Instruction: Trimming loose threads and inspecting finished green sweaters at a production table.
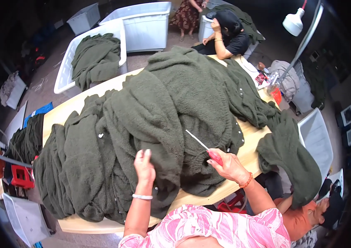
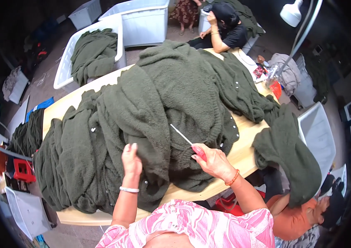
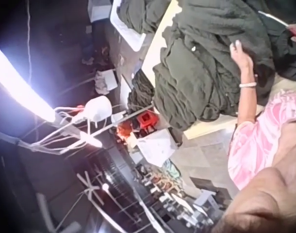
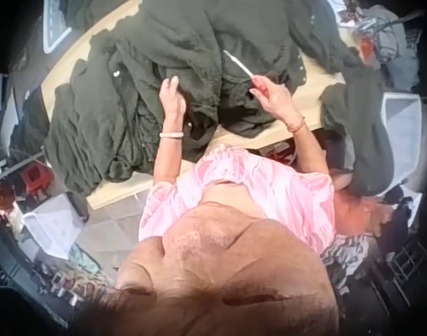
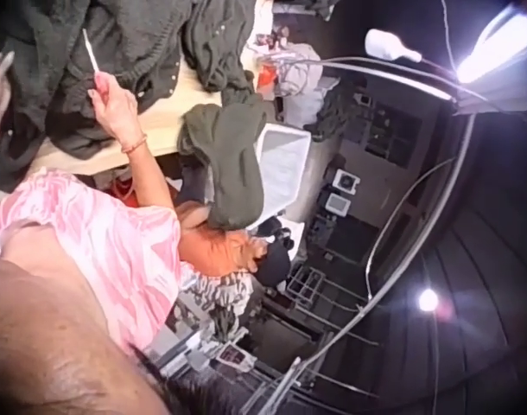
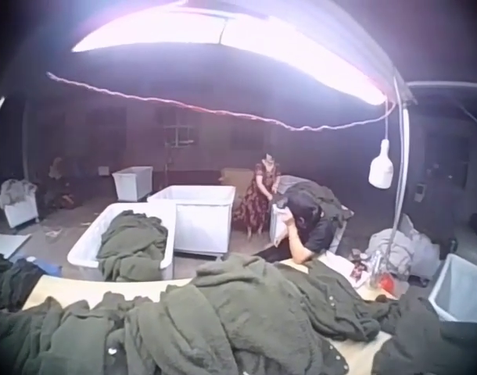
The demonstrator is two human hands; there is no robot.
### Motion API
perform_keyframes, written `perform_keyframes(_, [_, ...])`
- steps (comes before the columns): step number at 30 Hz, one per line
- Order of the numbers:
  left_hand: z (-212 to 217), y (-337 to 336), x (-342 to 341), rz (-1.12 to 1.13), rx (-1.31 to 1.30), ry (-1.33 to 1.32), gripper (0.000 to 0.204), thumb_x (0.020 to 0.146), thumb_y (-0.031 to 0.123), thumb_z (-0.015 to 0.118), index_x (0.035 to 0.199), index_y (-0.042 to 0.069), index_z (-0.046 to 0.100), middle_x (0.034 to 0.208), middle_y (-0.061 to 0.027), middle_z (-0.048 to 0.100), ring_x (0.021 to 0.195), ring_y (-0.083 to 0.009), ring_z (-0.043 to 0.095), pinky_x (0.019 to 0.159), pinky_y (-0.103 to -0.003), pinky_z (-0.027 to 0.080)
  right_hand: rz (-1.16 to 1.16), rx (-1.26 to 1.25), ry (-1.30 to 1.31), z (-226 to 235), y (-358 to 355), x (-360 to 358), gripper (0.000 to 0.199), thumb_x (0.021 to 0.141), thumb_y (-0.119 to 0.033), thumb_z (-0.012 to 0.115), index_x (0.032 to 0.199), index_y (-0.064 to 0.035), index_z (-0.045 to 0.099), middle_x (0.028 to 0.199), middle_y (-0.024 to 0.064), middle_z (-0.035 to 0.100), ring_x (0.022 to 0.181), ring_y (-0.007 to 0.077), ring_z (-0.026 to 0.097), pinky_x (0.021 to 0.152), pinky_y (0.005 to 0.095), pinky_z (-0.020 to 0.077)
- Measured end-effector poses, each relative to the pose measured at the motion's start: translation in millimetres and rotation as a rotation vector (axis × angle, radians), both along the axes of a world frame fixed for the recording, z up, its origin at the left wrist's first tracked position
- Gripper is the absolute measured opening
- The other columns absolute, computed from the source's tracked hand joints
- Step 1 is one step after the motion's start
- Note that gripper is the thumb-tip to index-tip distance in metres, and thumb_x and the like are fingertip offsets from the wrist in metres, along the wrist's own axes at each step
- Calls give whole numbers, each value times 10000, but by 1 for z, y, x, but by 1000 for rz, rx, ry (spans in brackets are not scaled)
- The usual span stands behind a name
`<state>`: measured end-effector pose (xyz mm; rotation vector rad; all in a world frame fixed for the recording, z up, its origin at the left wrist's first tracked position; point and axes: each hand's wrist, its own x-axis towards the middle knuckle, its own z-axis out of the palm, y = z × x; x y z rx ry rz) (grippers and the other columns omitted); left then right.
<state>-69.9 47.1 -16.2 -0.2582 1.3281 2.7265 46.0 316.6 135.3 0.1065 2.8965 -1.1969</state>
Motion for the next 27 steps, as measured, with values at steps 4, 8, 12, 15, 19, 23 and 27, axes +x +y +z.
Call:
perform_keyframes(4, [94, -12, -6, 50, 174, 74, 211, 967, 83, 557, 1166, 17, 541, 1192, -103, 620, 1085, -203, 605, 981, -362, 474, -18, 1, -29, 3, 10, 6, 357, 904, -186, 691, 1206, -32, 580, 964, 183, 703, 907, 339, 700, 754, 385, 546])
perform_keyframes(8, [130, 21, 16, -253, -55, 241, 151, 937, 40, 606, 1077, 49, 549, 1063, -36, 616, 982, -117, 576, 892, -269, 470, -75, -36, -47, 10, 13, 11, 379, 904, -158, 688, 1240, -31, 570, 1022, 175, 707, 966, 297, 703, 825, 356, 545])
perform_keyframes(12, [56, 49, 17, -414, 110, -19, 186, 937, 88, 661, 1086, 77, 550, 1048, -17, 647, 869, -116, 647, 718, -258, 541, 22, -42, 12, 19, 2, 13, 334, 909, -188, 672, 1198, -54, 572, 958, 180, 700, 920, 368, 678, 751, 409, 548])
perform_keyframes(15, [32, 62, 22, -337, 174, -115, 201, 942, 95, 655, 1113, 87, 549, 1077, -39, 660, 921, -148, 668, 717, -298, 567, 186, 90, -199, 29, -2, 27, 338, 883, -190, 698, 1185, -88, 589, 885, 147, 700, 828, 364, 686, 683, 409, 539])
perform_keyframes(19, [19, 62, 17, -398, 193, -67, 269, 939, 94, 659, 1185, 87, 550, 1115, -43, 657, 966, -155, 664, 789, -353, 573, 281, 216, -309, 29, 0, 44, 353, 906, -303, 665, 1187, -106, 585, 808, 153, 688, 762, 392, 666, 656, 462, 525])
perform_keyframes(23, [11, 59, 27, -335, 212, -71, 285, 934, 90, 659, 1203, 67, 565, 1171, -62, 647, 1061, -179, 640, 901, -357, 547, 176, 229, -274, 39, -3, 34, 321, 916, -295, 643, 1183, -128, 583, 810, 159, 688, 774, 388, 667, 663, 471, 518])
perform_keyframes(27, [22, 58, 20, -248, 99, -117, 235, 949, 81, 622, 1165, 26, 546, 1185, -87, 629, 1097, -203, 618, 981, -369, 503, 270, 262, -410, 36, -1, 33, 309, 925, -309, 618, 1169, -123, 583, 824, 165, 689, 823, 394, 666, 726, 495, 511])
